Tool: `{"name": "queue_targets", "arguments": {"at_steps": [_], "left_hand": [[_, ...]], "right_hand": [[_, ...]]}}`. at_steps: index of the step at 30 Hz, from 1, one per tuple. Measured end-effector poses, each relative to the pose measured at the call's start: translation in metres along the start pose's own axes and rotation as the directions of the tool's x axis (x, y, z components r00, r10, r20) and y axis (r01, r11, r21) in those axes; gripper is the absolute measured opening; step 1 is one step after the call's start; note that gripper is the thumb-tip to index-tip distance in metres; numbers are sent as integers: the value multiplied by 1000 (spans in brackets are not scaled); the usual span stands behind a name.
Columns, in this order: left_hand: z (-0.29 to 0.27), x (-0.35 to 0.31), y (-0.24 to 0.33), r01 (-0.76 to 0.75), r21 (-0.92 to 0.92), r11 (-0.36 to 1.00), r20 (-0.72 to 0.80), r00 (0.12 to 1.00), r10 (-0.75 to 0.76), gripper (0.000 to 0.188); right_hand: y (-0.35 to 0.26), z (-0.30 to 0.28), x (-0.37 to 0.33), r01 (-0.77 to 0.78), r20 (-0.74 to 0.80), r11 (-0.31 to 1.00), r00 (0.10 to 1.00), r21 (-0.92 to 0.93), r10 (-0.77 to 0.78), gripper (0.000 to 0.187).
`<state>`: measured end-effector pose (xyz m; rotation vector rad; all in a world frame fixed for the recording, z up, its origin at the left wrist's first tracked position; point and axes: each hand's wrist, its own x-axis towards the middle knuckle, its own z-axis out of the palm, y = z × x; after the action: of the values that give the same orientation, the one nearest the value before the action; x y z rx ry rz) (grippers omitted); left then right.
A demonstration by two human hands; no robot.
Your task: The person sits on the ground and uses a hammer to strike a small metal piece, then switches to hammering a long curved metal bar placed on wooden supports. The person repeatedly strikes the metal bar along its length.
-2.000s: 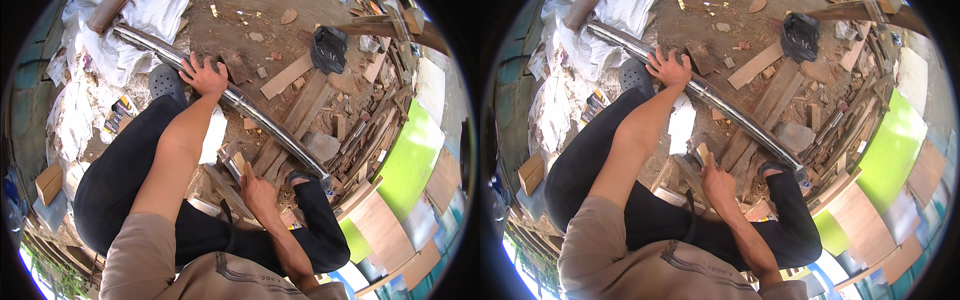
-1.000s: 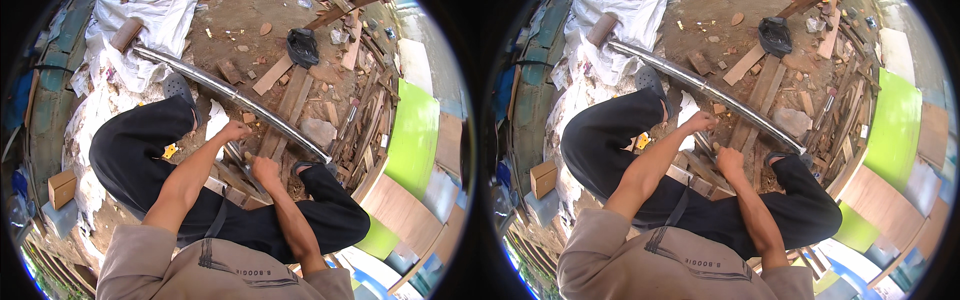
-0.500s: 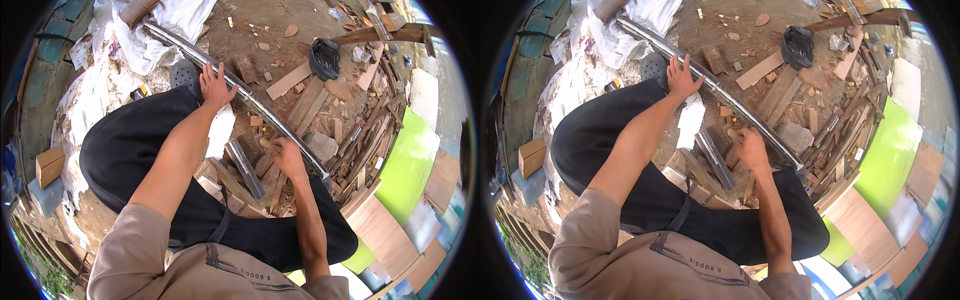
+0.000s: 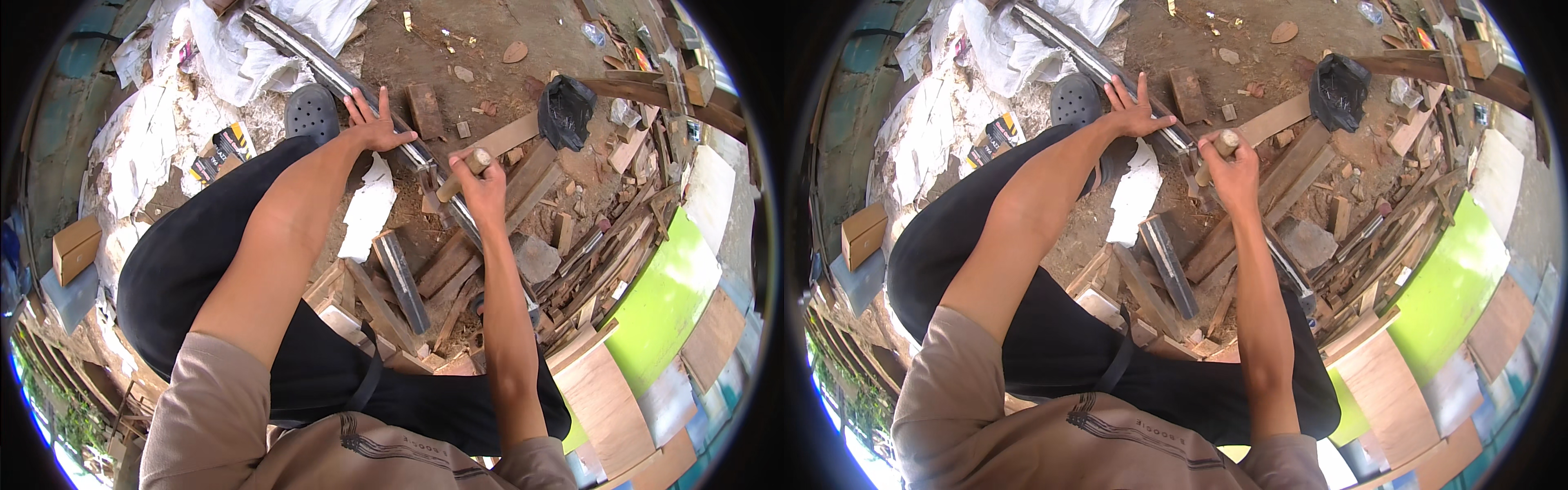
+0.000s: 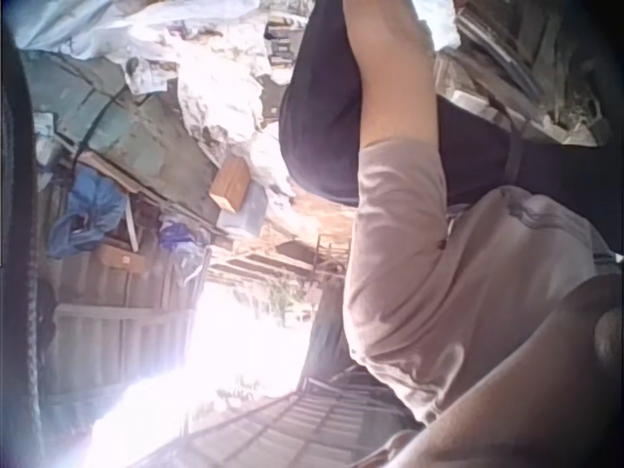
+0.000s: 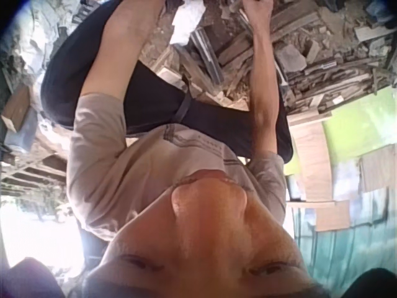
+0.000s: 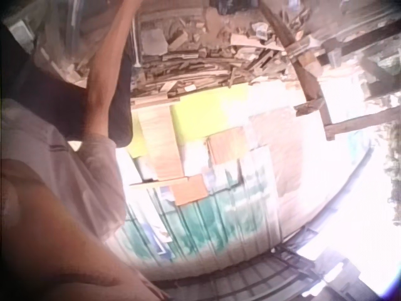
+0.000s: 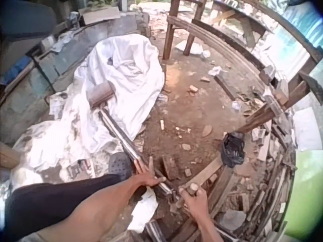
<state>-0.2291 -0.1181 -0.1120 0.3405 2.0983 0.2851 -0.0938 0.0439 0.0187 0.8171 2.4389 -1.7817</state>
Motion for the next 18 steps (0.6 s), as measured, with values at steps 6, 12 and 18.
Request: {"name": "queue_targets", "arguments": {"at_steps": [6,12,18], "left_hand": [[-5,-1,-2,-14,6,1000,33,999,14,131],[-11,-11,9,83,-85,993,22,996,-81,126],[12,25,0,51,61,997,35,998,-53,97]], "right_hand": [[9,26,28,-217,-48,961,973,170,228,30],[-6,65,28,-59,-120,995,992,-82,49,28],[2,91,41,73,-49,986,995,-148,-81,28]]}}
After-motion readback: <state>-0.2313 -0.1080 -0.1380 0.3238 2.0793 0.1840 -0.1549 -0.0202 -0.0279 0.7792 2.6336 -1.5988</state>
